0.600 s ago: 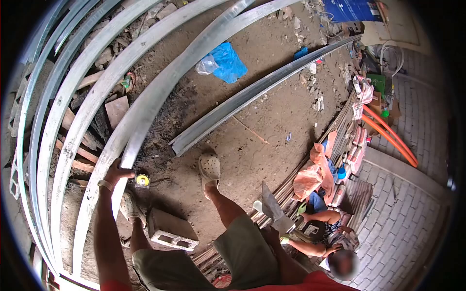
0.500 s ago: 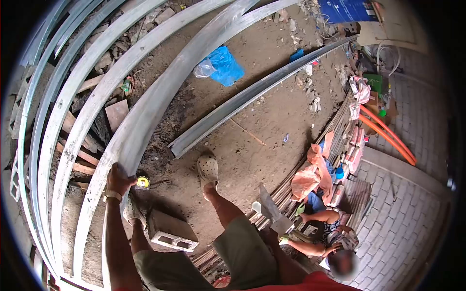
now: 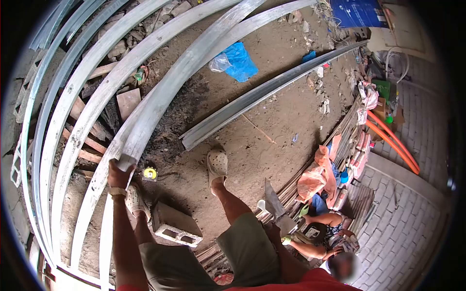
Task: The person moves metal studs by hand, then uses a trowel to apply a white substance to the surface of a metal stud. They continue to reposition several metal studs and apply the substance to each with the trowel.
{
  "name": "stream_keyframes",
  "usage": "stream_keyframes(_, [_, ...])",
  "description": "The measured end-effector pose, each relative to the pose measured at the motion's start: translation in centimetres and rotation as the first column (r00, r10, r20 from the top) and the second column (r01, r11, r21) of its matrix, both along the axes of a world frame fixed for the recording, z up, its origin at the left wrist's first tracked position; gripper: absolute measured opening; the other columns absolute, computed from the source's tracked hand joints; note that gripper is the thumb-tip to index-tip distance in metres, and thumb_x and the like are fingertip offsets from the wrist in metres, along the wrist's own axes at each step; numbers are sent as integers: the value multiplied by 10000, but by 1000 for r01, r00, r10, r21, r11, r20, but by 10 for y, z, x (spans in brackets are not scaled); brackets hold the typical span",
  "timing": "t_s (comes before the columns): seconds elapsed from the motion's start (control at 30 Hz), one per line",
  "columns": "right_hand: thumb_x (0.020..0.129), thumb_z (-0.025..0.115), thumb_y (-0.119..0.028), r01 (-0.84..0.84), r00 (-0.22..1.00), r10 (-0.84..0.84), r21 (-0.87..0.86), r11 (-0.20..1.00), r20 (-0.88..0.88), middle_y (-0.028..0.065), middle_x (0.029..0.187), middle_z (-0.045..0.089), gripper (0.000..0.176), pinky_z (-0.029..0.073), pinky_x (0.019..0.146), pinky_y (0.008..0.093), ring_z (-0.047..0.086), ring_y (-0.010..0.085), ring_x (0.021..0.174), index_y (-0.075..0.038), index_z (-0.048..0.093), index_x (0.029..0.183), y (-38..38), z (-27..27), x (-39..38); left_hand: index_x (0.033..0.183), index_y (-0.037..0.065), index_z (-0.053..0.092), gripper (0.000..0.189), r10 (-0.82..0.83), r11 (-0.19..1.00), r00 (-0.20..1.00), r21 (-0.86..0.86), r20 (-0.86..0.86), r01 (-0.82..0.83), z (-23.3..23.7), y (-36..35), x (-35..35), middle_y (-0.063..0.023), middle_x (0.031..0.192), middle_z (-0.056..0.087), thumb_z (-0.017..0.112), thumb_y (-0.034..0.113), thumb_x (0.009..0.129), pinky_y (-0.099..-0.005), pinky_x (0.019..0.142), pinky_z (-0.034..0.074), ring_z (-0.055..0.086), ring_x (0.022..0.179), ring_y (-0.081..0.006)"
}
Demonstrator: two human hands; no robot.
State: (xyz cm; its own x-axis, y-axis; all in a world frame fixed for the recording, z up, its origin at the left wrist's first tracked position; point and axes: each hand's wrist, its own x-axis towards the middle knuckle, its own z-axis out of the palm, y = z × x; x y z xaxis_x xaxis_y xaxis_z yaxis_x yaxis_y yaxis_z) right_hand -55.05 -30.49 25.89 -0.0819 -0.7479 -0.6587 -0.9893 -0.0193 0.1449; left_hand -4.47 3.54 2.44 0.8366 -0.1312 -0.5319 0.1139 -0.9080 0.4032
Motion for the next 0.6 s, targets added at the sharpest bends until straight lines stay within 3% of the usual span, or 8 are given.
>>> stream_keyframes(0.1, [680,779,-438,-28,999,28,-11,1000,-23,294,1020,648,690,510,806,450,636,398,994,85,600,1093,-1,-9,-12,1300,-42,403,996,-169,967,931,-236,-324,93,-32,15,54,-274,1202,567,873,460,580,-435,941,460,561,1132,-365])
stream_keyframes(0.17, [701,764,-425,-100,995,99,-38,994,-16,300,1054,634,671,498,828,457,617,414,1018,72,587,1115,2,-15,-28,1356,-77,360,1121,-333,943,825,-137,-456,305,-43,11,57,-301,1284,514,858,526,553,-427,1012,417,500,1222,-379])
stream_keyframes(0.2, [719,748,-417,-152,988,153,-74,986,10,302,1063,628,642,491,830,465,607,428,1022,60,583,1117,3,-19,-35,1392,-93,321,1239,-299,954,846,-172,-442,247,-45,13,54,-319,1353,445,847,591,503,-417,1066,363,416,1306,-382])
stream_keyframes(0.23, [738,731,-409,-200,978,205,-113,973,35,304,1072,622,613,484,833,474,596,442,1027,47,579,1120,6,-19,-31,1281,-85,442,1132,-249,963,945,-156,-213,218,-55,20,35,-289,1262,543,855,596,476,-426,968,449,549,1152,-405])
stream_keyframes(0.27, [735,738,-350,-171,979,183,-128,977,89,279,1000,638,510,479,763,465,620,408,940,32,583,1035,7,-12,-14,1179,-47,488,1010,-221,962,940,-219,-261,165,-68,22,20,-251,1151,603,852,593,488,-441,869,486,605,1017,-390])
stream_keyframes(0.4, [706,770,-363,-86,992,83,31,996,92,273,1074,625,672,486,860,417,609,375,1017,49,548,1188,-10,0,59,993,107,498,636,-293,917,927,342,234,203,-7,-33,-45,-137,776,656,835,487,609,-475,572,523,673,694,-315])
stream_keyframes(0.57, [737,769,-331,-180,912,213,-125,976,352,226,942,652,533,495,736,412,632,300,842,39,590,1077,-35,-38,138,980,76,510,579,-203,979,975,-3,-87,204,22,-35,-23,-147,820,670,849,349,598,-454,624,526,674,734,-332])
stream_keyframes(0.6, [754,761,-321,-104,924,95,5,995,371,220,922,656,518,498,715,403,640,297,822,39,588,1083,-43,-35,172,1021,70,543,596,-205,977,965,-87,-162,193,23,-27,-8,-170,838,671,853,304,569,-435,669,522,671,769,-339])
